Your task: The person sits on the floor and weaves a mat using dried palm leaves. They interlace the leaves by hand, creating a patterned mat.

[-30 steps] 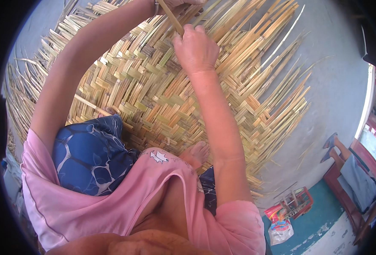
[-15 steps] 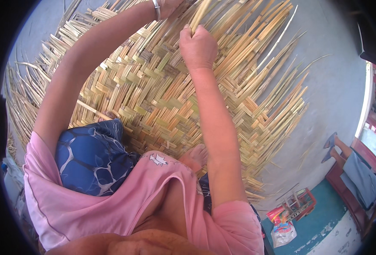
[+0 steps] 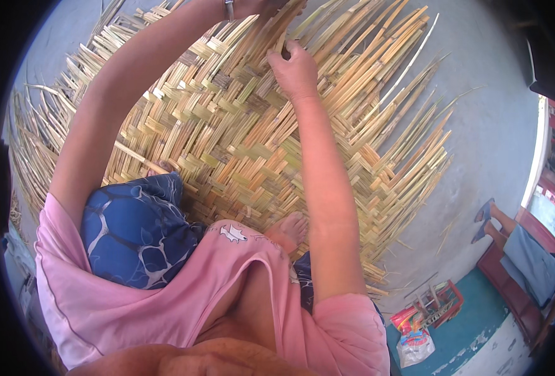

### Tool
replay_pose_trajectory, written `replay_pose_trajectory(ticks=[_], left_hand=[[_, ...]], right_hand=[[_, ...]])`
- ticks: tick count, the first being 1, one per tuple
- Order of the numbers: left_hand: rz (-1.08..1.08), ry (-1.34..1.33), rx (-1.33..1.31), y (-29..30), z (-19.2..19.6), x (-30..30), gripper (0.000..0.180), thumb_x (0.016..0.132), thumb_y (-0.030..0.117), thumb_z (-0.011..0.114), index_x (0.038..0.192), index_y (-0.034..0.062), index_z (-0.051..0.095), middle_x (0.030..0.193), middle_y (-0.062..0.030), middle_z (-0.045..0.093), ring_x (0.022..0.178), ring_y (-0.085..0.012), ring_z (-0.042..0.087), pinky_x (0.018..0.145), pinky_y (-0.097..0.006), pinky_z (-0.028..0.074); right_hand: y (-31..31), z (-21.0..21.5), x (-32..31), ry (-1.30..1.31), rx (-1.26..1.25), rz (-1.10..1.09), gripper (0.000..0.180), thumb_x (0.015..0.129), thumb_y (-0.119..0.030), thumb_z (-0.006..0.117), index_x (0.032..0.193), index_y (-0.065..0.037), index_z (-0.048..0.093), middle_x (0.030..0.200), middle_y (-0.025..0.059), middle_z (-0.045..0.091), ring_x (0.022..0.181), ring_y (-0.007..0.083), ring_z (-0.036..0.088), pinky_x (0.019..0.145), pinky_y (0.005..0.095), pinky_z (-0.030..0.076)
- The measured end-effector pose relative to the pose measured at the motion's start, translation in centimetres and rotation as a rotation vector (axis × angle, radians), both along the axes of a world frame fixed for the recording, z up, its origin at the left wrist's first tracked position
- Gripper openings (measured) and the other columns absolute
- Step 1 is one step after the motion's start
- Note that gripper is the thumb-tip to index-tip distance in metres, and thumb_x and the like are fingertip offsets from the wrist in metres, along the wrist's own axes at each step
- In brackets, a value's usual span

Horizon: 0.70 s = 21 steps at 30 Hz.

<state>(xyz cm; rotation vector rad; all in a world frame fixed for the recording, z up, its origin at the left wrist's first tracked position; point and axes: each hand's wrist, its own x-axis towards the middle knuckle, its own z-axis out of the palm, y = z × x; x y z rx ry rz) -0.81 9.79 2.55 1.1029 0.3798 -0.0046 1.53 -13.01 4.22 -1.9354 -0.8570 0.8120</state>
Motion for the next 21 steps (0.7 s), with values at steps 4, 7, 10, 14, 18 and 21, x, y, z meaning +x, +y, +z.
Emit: replay_pose_trajectory(ticks=[4, 7, 10, 14, 18, 21], left_hand=[[0.182, 0.020, 0.109, -0.2, 3.9, -3.6, 0.039, 0.098, 0.050, 0.064, 0.103, 0.0118, 0.068, 0.087, -0.0022, 0.067, 0.078, -0.0139, 0.063, 0.073, -0.032, 0.052], [0.364, 0.039, 0.135, -0.6, 4.4, -7.6, 0.028, 0.096, 0.027, 0.071, 0.117, 0.0101, 0.069, 0.100, -0.0034, 0.071, 0.087, -0.0157, 0.066, 0.081, -0.032, 0.053], [0.437, 0.120, 0.178, -0.1, 1.4, -11.8, 0.031, 0.094, 0.011, 0.066, 0.124, 0.0080, 0.068, 0.106, -0.0052, 0.071, 0.091, -0.0171, 0.067, 0.084, -0.034, 0.054], [0.641, 0.151, 0.121, -1.2, -2.9, -15.9, 0.028, 0.092, -0.002, 0.063, 0.119, 0.0009, 0.068, 0.099, -0.0109, 0.072, 0.081, -0.0224, 0.071, 0.070, -0.035, 0.060], [0.741, 0.338, 0.053, -2.8, -3.5, -17.6, 0.019, 0.095, 0.003, 0.062, 0.113, 0.0042, 0.067, 0.084, -0.0089, 0.067, 0.067, -0.0196, 0.065, 0.056, -0.036, 0.055], [0.768, 0.366, 0.106, -3.7, -1.7, -16.6, 0.016, 0.096, 0.006, 0.062, 0.111, 0.0072, 0.066, 0.083, -0.0088, 0.065, 0.062, -0.0187, 0.061, 0.051, -0.036, 0.052]], right_hand=[[-0.4, -0.5, 0.9, 0.029, -0.017, 0.014, 0.044, 0.088, -0.036, 0.068, 0.113, 0.000, 0.072, 0.099, 0.0154, 0.076, 0.091, 0.0260, 0.071, 0.085, 0.0371, 0.053], [0.0, 0.8, 1.1, 0.118, -0.103, 0.111, 0.046, 0.089, -0.036, 0.068, 0.116, 0.002, 0.072, 0.098, 0.0140, 0.076, 0.088, 0.0223, 0.071, 0.082, 0.0354, 0.054], [0.4, -1.3, 2.0, 0.018, -0.047, 0.139, 0.048, 0.090, -0.032, 0.070, 0.121, 0.004, 0.069, 0.098, 0.0126, 0.076, 0.079, 0.0168, 0.070, 0.076, 0.0314, 0.055], [0.1, -0.9, 0.8, 0.120, -0.073, 0.093, 0.044, 0.090, -0.022, 0.066, 0.126, 0.003, 0.066, 0.106, 0.0157, 0.075, 0.086, 0.0226, 0.072, 0.084, 0.0348, 0.056], [-0.9, -1.5, -0.1, -0.092, -0.054, 0.120, 0.039, 0.089, -0.014, 0.062, 0.126, -0.004, 0.068, 0.114, 0.0141, 0.072, 0.088, 0.0287, 0.072, 0.089, 0.0379, 0.056], [-2.4, -2.0, -0.1, -0.439, 0.007, 0.170, 0.038, 0.088, -0.012, 0.061, 0.125, -0.011, 0.069, 0.124, 0.0133, 0.066, 0.087, 0.0341, 0.071, 0.089, 0.0404, 0.056]])
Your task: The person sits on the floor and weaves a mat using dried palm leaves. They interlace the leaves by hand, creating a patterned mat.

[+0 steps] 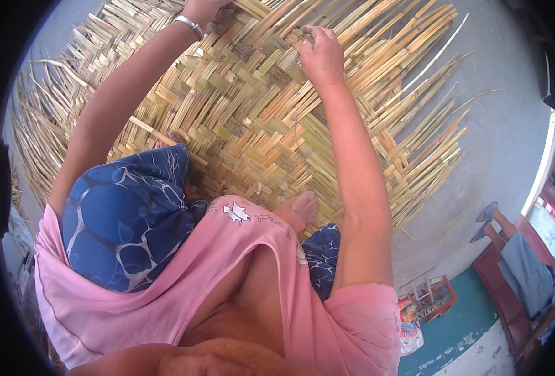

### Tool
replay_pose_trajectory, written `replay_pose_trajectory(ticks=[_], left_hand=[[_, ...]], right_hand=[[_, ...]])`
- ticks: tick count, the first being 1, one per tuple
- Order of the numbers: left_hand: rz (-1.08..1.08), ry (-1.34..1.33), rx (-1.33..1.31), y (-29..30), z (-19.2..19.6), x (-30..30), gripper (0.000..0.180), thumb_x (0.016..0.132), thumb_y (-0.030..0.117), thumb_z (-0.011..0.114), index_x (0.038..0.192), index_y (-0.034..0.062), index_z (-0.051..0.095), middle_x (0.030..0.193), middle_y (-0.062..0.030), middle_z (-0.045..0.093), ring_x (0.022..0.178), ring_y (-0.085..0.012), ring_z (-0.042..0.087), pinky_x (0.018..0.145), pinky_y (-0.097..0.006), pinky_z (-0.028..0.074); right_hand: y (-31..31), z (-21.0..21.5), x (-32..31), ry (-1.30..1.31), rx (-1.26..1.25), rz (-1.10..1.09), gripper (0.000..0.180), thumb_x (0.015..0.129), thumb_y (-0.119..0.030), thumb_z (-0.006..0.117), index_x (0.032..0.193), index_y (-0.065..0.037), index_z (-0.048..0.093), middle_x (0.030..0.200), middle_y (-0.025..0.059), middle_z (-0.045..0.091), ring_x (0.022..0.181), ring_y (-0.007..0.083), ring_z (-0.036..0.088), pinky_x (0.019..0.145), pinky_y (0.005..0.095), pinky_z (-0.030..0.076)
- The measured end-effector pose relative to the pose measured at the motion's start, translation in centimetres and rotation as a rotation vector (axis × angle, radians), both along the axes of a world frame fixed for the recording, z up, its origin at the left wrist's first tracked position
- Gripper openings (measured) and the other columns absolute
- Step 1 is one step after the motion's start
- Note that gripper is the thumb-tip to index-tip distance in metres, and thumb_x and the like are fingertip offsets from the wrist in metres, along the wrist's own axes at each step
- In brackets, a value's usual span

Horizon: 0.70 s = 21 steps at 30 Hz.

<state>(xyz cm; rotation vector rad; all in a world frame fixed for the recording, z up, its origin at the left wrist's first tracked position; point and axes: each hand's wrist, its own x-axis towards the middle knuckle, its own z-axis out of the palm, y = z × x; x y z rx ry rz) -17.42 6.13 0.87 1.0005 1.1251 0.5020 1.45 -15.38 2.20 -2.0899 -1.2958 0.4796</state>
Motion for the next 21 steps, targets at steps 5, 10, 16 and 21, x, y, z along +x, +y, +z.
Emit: replay_pose_trajectory(ticks=[5, 10, 16, 21], left_hand=[[0.132, -0.171, -0.190, 0.5, 1.6, -0.6, 0.020, 0.095, 0.005, 0.061, 0.115, 0.0106, 0.059, 0.085, -0.0075, 0.064, 0.069, -0.0193, 0.063, 0.056, -0.037, 0.054], [-0.113, -0.247, -0.070, 1.7, 1.1, -1.4, 0.026, 0.095, 0.005, 0.063, 0.121, 0.0065, 0.064, 0.086, -0.0057, 0.067, 0.068, -0.0176, 0.064, 0.066, -0.033, 0.057], [-0.184, -0.026, 0.312, 2.3, -2.5, -1.4, 0.017, 0.091, 0.001, 0.062, 0.105, 0.0046, 0.071, 0.085, -0.0057, 0.069, 0.070, -0.0147, 0.066, 0.062, -0.030, 0.056], [-0.086, 0.063, 0.121, 0.5, -0.9, -0.8, 0.016, 0.090, 0.001, 0.061, 0.103, 0.0031, 0.071, 0.081, -0.0068, 0.067, 0.065, -0.0168, 0.065, 0.054, -0.034, 0.055]], right_hand=[[-1.0, 1.5, -2.4, -0.367, -0.130, 0.160, 0.034, 0.088, -0.012, 0.061, 0.120, -0.017, 0.072, 0.129, 0.0119, 0.061, 0.092, 0.0362, 0.070, 0.084, 0.0460, 0.057], [-0.5, 1.6, -1.8, -0.339, -0.167, 0.188, 0.033, 0.088, -0.012, 0.059, 0.117, -0.019, 0.073, 0.123, 0.0092, 0.062, 0.093, 0.0346, 0.068, 0.081, 0.0463, 0.057], [0.2, 2.4, -1.7, -0.364, -0.256, 0.217, 0.032, 0.087, -0.012, 0.058, 0.115, -0.018, 0.073, 0.112, 0.0081, 0.063, 0.091, 0.0340, 0.067, 0.080, 0.0457, 0.056], [0.1, 2.5, -2.2, -0.478, -0.325, 0.262, 0.028, 0.089, -0.015, 0.059, 0.115, -0.017, 0.070, 0.111, 0.0085, 0.063, 0.087, 0.0363, 0.068, 0.076, 0.0479, 0.057]])
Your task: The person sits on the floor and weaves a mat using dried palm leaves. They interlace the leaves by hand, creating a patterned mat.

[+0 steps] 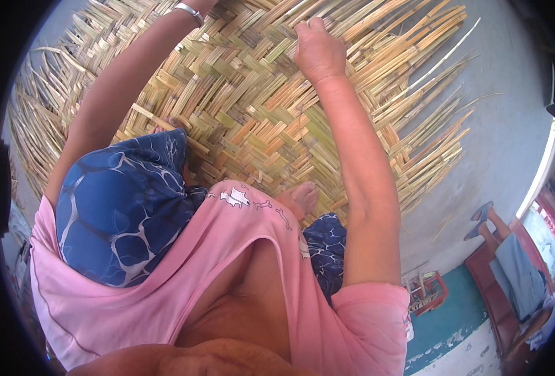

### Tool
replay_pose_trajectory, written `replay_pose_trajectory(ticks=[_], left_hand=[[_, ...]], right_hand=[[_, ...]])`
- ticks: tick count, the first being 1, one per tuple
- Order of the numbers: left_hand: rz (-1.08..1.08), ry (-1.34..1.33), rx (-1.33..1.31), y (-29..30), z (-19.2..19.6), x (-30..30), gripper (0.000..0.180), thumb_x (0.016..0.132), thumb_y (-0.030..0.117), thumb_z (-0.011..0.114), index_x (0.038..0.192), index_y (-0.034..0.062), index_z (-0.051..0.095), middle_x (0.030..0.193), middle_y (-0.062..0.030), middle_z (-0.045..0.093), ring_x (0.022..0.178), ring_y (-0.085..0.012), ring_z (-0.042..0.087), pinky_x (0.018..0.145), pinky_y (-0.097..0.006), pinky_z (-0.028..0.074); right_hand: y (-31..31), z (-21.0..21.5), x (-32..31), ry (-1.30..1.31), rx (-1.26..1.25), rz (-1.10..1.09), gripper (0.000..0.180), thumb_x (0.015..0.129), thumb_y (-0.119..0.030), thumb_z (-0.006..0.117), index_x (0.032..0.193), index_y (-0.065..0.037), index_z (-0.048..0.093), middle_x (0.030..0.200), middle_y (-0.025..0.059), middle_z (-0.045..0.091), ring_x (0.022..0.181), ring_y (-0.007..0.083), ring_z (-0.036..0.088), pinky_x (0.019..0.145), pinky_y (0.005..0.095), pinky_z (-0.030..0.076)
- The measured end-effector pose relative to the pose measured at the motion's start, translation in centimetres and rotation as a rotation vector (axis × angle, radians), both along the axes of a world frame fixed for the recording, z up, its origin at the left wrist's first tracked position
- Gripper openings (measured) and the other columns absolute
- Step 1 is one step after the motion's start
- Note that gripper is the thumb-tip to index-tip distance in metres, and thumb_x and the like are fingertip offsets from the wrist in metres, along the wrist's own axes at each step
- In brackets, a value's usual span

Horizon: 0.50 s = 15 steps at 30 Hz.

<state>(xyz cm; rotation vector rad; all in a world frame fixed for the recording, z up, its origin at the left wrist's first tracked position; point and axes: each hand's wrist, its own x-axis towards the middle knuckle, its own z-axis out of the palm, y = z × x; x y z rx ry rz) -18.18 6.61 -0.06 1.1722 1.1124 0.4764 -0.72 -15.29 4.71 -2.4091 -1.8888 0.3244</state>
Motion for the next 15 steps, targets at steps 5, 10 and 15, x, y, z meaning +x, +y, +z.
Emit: replay_pose_trajectory(ticks=[5, 10, 15], left_hand=[[0.160, -0.216, -0.222, 2.1, -3.1, -1.3, 0.018, 0.093, -0.001, 0.061, 0.108, 0.0039, 0.068, 0.088, -0.0091, 0.068, 0.071, -0.0201, 0.067, 0.061, -0.036, 0.057], [0.074, -0.488, -0.414, 2.9, -2.7, -2.7, 0.013, 0.092, -0.003, 0.060, 0.099, 0.0058, 0.066, 0.093, -0.0094, 0.070, 0.083, -0.0236, 0.070, 0.081, -0.038, 0.061], [-0.127, -0.604, -0.541, 3.6, -1.1, -3.9, 0.007, 0.094, 0.002, 0.061, 0.094, 0.0087, 0.064, 0.091, -0.0071, 0.069, 0.079, -0.0215, 0.067, 0.076, -0.037, 0.058]], right_hand=[[1.8, 2.2, 0.1, -0.065, -0.106, 0.131, 0.025, 0.092, -0.014, 0.058, 0.115, -0.015, 0.068, 0.107, 0.0106, 0.064, 0.088, 0.0366, 0.069, 0.076, 0.0498, 0.057], [5.9, 1.2, -0.6, 0.116, 0.429, 0.087, 0.031, 0.093, -0.027, 0.062, 0.119, -0.013, 0.070, 0.113, 0.0130, 0.071, 0.094, 0.0357, 0.070, 0.085, 0.0447, 0.056], [10.5, 1.9, -3.3, 0.338, 0.075, -0.101, 0.046, 0.081, -0.038, 0.077, 0.111, -0.004, 0.070, 0.109, 0.0260, 0.070, 0.102, 0.0403, 0.068, 0.088, 0.0482, 0.053]])
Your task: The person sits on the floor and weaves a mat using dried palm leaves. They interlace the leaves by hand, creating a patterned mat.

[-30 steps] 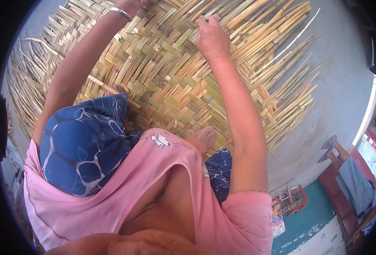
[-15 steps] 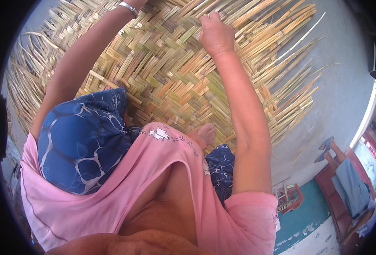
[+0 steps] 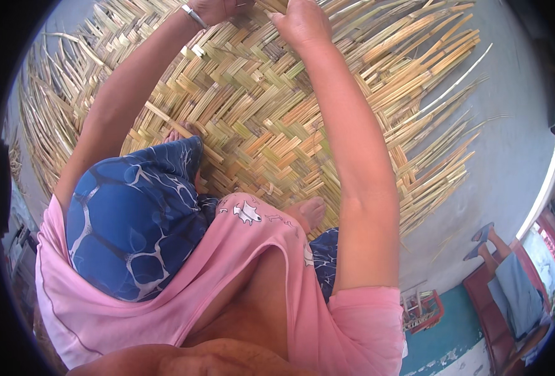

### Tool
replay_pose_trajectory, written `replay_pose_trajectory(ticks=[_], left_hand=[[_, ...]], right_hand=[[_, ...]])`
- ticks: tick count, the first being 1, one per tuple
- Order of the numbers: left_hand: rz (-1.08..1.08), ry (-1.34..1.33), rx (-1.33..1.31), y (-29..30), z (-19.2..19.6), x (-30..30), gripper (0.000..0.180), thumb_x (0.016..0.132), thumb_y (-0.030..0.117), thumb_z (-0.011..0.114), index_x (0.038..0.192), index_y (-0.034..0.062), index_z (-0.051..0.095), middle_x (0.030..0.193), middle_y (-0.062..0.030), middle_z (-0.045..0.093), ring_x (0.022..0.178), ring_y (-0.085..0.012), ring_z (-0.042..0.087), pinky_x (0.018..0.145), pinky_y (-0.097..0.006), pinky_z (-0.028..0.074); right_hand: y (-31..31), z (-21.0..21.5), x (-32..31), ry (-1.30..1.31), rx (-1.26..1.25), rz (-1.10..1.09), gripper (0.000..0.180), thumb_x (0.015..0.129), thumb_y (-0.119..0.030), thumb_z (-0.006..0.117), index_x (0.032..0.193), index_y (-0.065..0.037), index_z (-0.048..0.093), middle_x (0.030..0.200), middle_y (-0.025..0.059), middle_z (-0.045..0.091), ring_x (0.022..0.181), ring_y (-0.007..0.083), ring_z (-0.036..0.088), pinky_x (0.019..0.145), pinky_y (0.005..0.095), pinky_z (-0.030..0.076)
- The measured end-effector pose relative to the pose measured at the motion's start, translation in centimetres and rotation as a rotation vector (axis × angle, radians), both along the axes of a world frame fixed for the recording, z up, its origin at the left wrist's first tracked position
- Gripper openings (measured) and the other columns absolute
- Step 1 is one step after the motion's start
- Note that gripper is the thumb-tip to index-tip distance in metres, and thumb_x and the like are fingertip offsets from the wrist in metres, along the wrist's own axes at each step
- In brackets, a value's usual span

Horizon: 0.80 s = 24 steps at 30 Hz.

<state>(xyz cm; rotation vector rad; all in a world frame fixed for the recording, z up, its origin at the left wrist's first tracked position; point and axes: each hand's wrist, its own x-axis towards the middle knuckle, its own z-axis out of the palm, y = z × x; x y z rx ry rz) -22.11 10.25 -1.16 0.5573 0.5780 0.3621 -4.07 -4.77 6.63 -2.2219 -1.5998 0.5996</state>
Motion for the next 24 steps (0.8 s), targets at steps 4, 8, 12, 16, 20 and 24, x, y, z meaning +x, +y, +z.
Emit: replay_pose_trajectory(ticks=[4, 8, 12, 16, 20, 24], left_hand=[[-0.136, -0.103, 0.065, 1.3, -0.1, 0.3, 0.006, 0.094, 0.004, 0.061, 0.092, 0.0092, 0.064, 0.092, -0.0059, 0.068, 0.083, -0.0202, 0.067, 0.078, -0.036, 0.057], [-0.130, -0.058, 0.271, 3.0, -0.2, 2.5, 0.008, 0.090, 0.001, 0.060, 0.092, 0.0060, 0.065, 0.094, -0.0086, 0.069, 0.088, -0.0217, 0.070, 0.082, -0.036, 0.059], [-0.213, 0.168, 0.401, 3.7, 0.2, 6.7, 0.013, 0.084, -0.001, 0.058, 0.095, 0.0029, 0.065, 0.087, -0.0077, 0.067, 0.078, -0.0195, 0.066, 0.075, -0.034, 0.058], [-0.324, 0.368, 0.683, 5.7, -4.2, 8.9, 0.030, 0.082, 0.008, 0.065, 0.112, 0.0021, 0.067, 0.087, -0.0093, 0.068, 0.074, -0.0194, 0.066, 0.066, -0.033, 0.057], [-0.452, 0.687, 1.081, 5.1, 0.4, 10.2, 0.042, 0.082, 0.028, 0.072, 0.115, 0.0018, 0.070, 0.096, -0.0137, 0.073, 0.089, -0.0250, 0.070, 0.080, -0.036, 0.057], [-0.527, 0.865, 1.458, 5.2, 1.3, 11.7, 0.039, 0.078, 0.030, 0.071, 0.109, 0.0070, 0.076, 0.107, -0.0176, 0.075, 0.097, -0.0325, 0.072, 0.088, -0.039, 0.057]], right_hand=[[1.0, 0.0, -0.7, 0.019, -0.080, -0.122, 0.039, 0.081, -0.038, 0.074, 0.104, -0.007, 0.073, 0.096, 0.0217, 0.073, 0.091, 0.0397, 0.070, 0.081, 0.0504, 0.054], [1.7, -0.3, -0.6, 0.010, -0.082, -0.125, 0.036, 0.084, -0.036, 0.071, 0.105, -0.007, 0.073, 0.095, 0.0200, 0.073, 0.091, 0.0388, 0.070, 0.081, 0.0481, 0.054], [1.8, -3.8, 1.7, -0.059, -0.041, -0.206, 0.046, 0.082, -0.048, 0.071, 0.110, -0.011, 0.076, 0.096, 0.0162, 0.076, 0.094, 0.0364, 0.071, 0.085, 0.0447, 0.054], [1.7, -3.6, 1.0, 0.037, -0.045, -0.286, 0.040, 0.081, -0.041, 0.070, 0.103, -0.009, 0.076, 0.094, 0.0186, 0.075, 0.091, 0.0370, 0.072, 0.084, 0.0443, 0.054], [1.2, -4.2, 1.0, 0.057, 0.039, -0.368, 0.035, 0.078, -0.035, 0.067, 0.093, -0.004, 0.074, 0.090, 0.0201, 0.075, 0.089, 0.0382, 0.071, 0.083, 0.0442, 0.054], [0.7, -3.4, -0.1, 0.132, 0.119, -0.404, 0.035, 0.077, -0.035, 0.068, 0.091, -0.003, 0.072, 0.087, 0.0204, 0.074, 0.087, 0.0388, 0.071, 0.082, 0.0439, 0.053]])
